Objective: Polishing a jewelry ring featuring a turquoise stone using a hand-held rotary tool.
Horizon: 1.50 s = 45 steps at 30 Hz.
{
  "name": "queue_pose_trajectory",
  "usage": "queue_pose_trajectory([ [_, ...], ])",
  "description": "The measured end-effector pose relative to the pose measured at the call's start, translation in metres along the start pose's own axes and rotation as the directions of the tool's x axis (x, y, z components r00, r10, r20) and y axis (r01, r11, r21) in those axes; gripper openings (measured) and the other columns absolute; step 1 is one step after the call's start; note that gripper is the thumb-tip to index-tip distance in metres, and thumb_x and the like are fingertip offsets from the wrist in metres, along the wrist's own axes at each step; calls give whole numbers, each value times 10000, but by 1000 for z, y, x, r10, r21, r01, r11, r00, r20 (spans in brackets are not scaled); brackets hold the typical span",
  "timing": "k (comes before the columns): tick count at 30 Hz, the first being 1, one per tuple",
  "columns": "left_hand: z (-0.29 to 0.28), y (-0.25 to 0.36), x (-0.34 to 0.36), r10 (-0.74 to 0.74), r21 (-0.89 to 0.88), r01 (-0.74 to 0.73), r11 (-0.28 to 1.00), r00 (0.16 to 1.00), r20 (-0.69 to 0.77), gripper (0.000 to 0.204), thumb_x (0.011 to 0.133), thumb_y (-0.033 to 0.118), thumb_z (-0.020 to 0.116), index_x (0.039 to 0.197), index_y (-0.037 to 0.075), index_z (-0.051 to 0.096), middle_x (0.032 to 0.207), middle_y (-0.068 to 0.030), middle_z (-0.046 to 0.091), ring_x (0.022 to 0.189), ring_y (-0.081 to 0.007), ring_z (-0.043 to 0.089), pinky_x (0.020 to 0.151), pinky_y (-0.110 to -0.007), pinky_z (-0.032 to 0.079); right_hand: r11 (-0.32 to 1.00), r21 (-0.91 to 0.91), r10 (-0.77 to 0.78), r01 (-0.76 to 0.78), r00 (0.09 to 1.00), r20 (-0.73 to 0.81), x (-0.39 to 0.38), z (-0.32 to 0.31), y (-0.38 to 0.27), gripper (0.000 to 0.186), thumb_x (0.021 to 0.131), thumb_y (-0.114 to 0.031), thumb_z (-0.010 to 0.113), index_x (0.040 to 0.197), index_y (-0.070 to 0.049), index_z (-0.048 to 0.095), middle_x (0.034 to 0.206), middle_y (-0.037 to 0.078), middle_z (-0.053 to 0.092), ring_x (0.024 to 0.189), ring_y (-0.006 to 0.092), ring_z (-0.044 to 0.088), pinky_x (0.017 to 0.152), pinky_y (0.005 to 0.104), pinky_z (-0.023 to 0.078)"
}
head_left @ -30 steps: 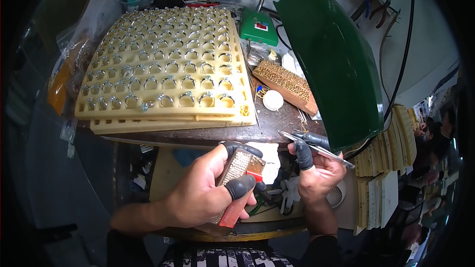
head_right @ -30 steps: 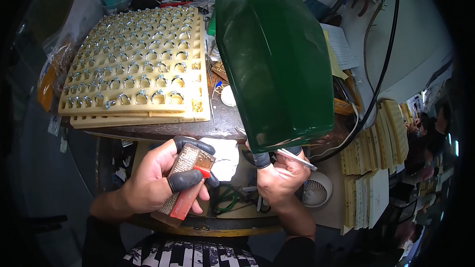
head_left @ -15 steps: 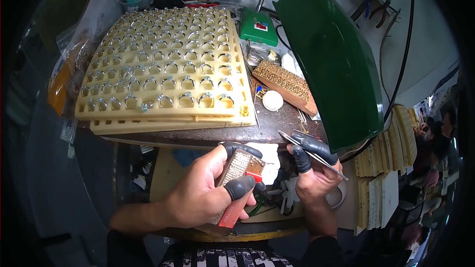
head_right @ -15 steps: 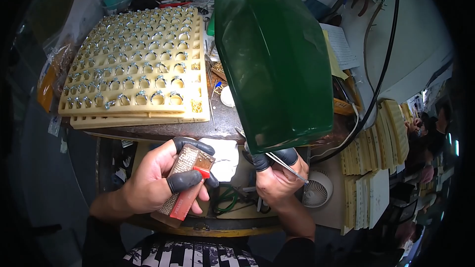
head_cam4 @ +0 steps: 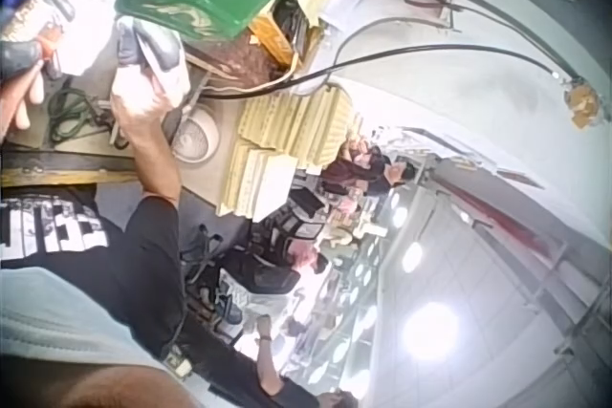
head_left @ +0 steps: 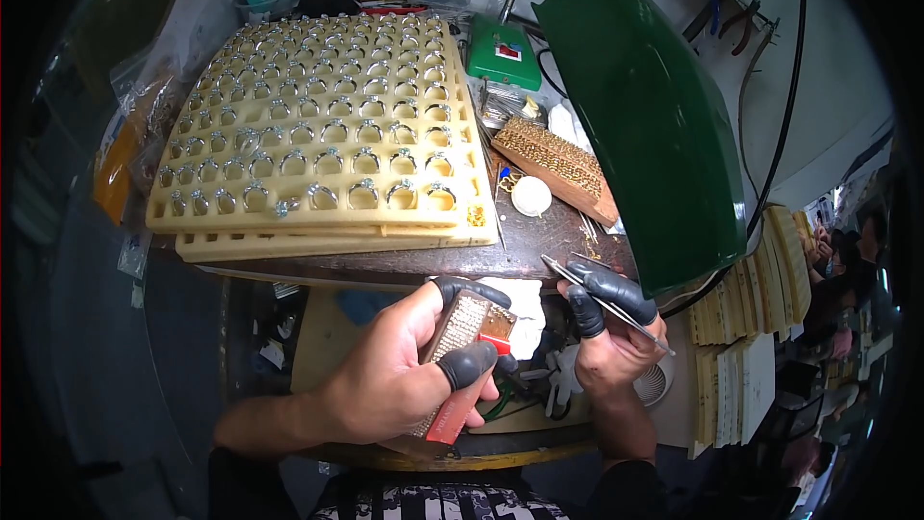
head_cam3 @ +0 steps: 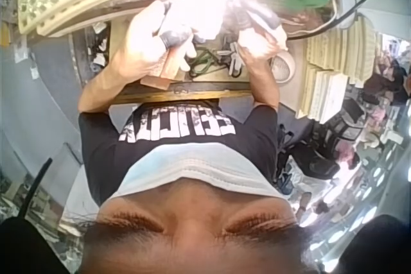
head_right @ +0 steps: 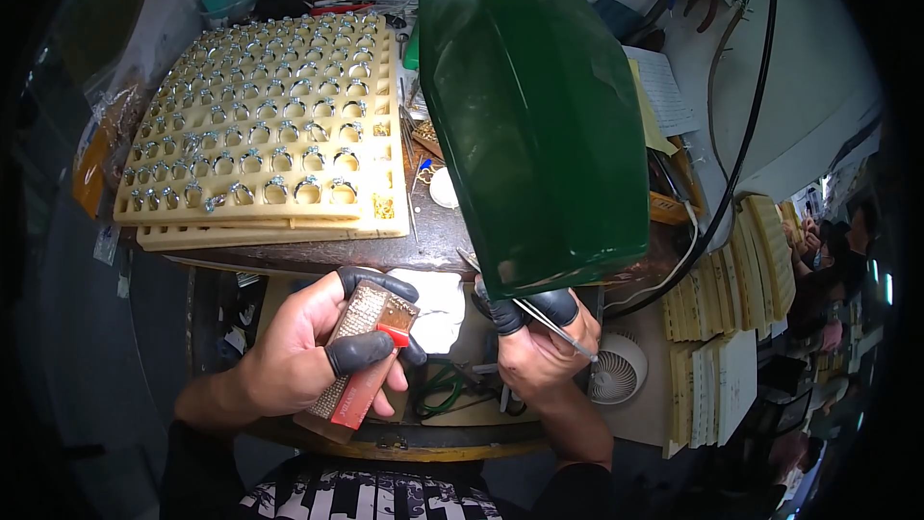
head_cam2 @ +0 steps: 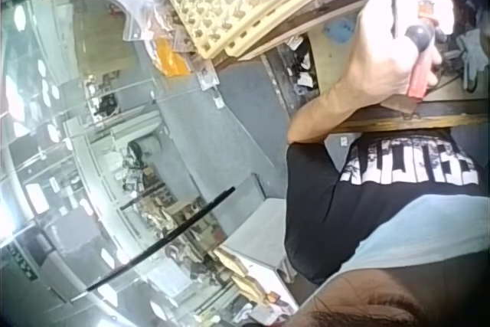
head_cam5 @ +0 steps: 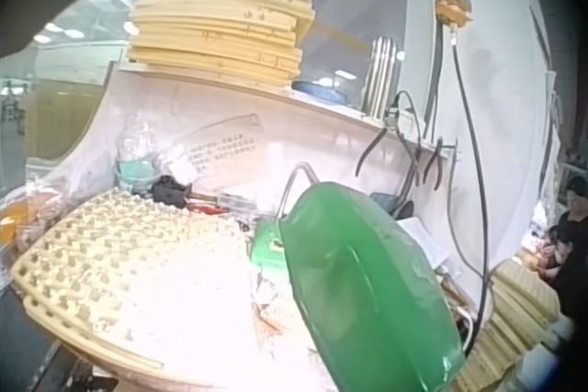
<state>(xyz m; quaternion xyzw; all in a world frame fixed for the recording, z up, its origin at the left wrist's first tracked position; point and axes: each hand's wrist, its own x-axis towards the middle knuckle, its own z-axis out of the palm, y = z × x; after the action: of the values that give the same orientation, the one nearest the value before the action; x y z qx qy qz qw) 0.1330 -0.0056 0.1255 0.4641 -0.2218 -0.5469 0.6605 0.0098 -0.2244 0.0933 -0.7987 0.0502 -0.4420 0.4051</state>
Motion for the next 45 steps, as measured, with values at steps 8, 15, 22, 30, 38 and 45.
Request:
queue_pose_trajectory([
  [8, 2, 2, 0, 19, 1, -19, 1000, 1000, 7, 474, 994, 115, 588, 1384, -53, 378, 1077, -158, 628, 890, -207, 698, 703, -368, 641, 950, -190, -229, 248, 966, 115, 4, -8, 1, 272, 709, 46, 829, 959, -12, 739, 900, 120, 733, 732, 247, 708, 658, 307, 559],
  [15, 0, 1, 0, 12, 5, -12, 1000, 1000, 8, 471, 995, 119, 589, 1380, -53, 381, 1075, -160, 630, 889, -205, 699, 704, -365, 640, 821, -238, -369, 519, 800, 472, 25, -22, -22, 327, 704, 100, 743, 1019, 16, 729, 1036, 203, 731, 881, 337, 741, 738, 383, 622],
  [22, 1, 1, 1, 12, 0, -12, 1000, 1000, 4, 465, 991, 116, 599, 1375, -46, 392, 1062, -154, 636, 887, -200, 698, 707, -363, 641, 627, -207, -528, 751, 605, 596, 32, -23, -29, 283, 686, 26, 721, 960, 97, 699, 1033, 257, 707, 953, 397, 727, 770, 420, 650],
  [30, 1, 3, -1, 0, 2, 0, 1000, 1000, -18, 458, 985, 102, 605, 1367, -45, 400, 1069, -151, 633, 890, -200, 698, 710, -363, 643, 636, -137, -531, 760, 559, 637, 36, -24, -31, 287, 663, 29, 729, 939, 102, 699, 1032, 269, 707, 953, 392, 729, 785, 421, 648],
  [38, 3, 3, 1, -10, 6, 10, 1000, 1000, -16, 469, 983, 103, 608, 1373, -47, 395, 1091, -154, 624, 900, -205, 696, 703, -368, 643, 1000, -4, -21, 22, 996, 90, -6, -13, -2, 191, 928, 38, 672, 1111, 70, 627, 1053, 202, 713, 939, 259, 727, 880, 390, 600],
  [45, 4, 6, 1, 2, 6, -2, 1000, 1000, -22, 469, 987, 117, 601, 1374, -49, 394, 1093, -164, 622, 893, -216, 697, 702, -375, 638, 993, 80, 84, -84, 996, 0, -19, 5, 4, 180, 936, -5, 684, 1089, 81, 645, 1016, 200, 727, 934, 240, 725, 892, 373, 588],
])
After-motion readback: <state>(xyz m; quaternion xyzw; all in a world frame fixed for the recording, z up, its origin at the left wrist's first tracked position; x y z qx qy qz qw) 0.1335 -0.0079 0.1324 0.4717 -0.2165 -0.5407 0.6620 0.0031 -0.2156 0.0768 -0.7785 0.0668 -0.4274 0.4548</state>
